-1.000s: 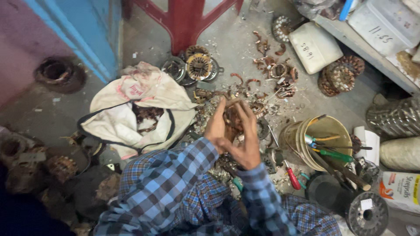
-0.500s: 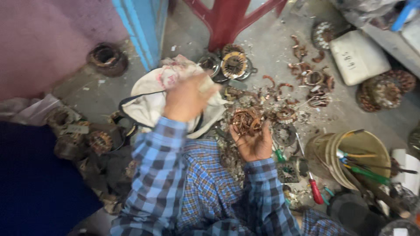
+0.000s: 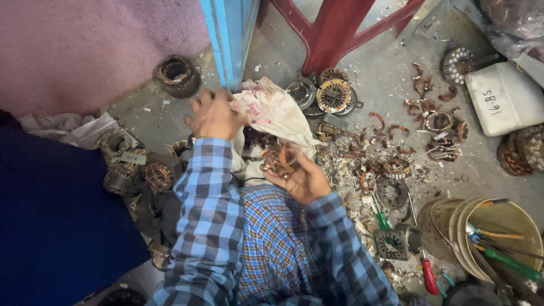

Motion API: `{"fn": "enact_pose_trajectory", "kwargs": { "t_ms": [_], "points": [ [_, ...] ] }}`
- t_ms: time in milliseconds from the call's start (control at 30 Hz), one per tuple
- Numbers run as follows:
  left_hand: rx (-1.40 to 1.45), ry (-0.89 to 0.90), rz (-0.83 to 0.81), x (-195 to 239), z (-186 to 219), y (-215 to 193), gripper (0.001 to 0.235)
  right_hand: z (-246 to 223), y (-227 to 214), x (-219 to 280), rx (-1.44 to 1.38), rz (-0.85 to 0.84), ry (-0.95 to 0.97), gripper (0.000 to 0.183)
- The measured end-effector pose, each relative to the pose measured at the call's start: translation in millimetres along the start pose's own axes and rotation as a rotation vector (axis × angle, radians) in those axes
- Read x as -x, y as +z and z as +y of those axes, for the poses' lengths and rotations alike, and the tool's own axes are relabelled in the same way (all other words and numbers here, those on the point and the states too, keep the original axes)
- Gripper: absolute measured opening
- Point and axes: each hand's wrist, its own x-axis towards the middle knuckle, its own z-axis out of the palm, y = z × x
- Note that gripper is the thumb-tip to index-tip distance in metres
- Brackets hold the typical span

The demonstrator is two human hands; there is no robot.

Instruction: The person disassembles small motor parts and sorts through copper wire and metal scraps on the floor, using pliers to pull pieces apart and placing components into a white bag.

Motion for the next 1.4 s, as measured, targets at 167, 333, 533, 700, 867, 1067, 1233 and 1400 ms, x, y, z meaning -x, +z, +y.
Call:
{"fn": "enact_pose_trajectory", "kwargs": {
  "t_ms": [167, 333, 533, 700, 867, 1067, 1233, 1400],
  "points": [
    [0.095, -0.106, -0.094, -4, 6, 20, 0.059, 4, 0, -19, 0.029, 0.066, 0.019, 0.056],
    [0.223, 0.009, 0.163, 7, 8, 7, 0.036, 3, 11, -20, 0.074, 0.066, 0.055, 0.054],
    [0.319, 0.101, 0.306, 55, 38, -32, 0.032, 6, 18, -52, 0.229, 0.057, 0.088, 0.051],
    [0.287, 0.127, 0.29, 64, 63, -61, 0.043, 2, 43, -95, 1.43, -0.095, -0.69, 0.081],
    [0.272, 0.233, 0.383, 70, 67, -60, 0.031, -9, 4, -36, 1.76, 0.006, -0.315, 0.039],
    [0.129, 0.398, 0.53, 98, 87, -27, 0.062, -83, -100, 69, 1.668, 0.595, -0.539, 0.044],
    [0.581, 0.607, 0.267, 106, 141, 53, 0.048, -122, -174, 90, 2.19, 0.564, -0.552, 0.048],
    [0.79, 0.621, -0.285, 100, 161, 119, 0.034, -113, -205, 99, 2.061, 0.777, -0.235, 0.02]
  ]
}}
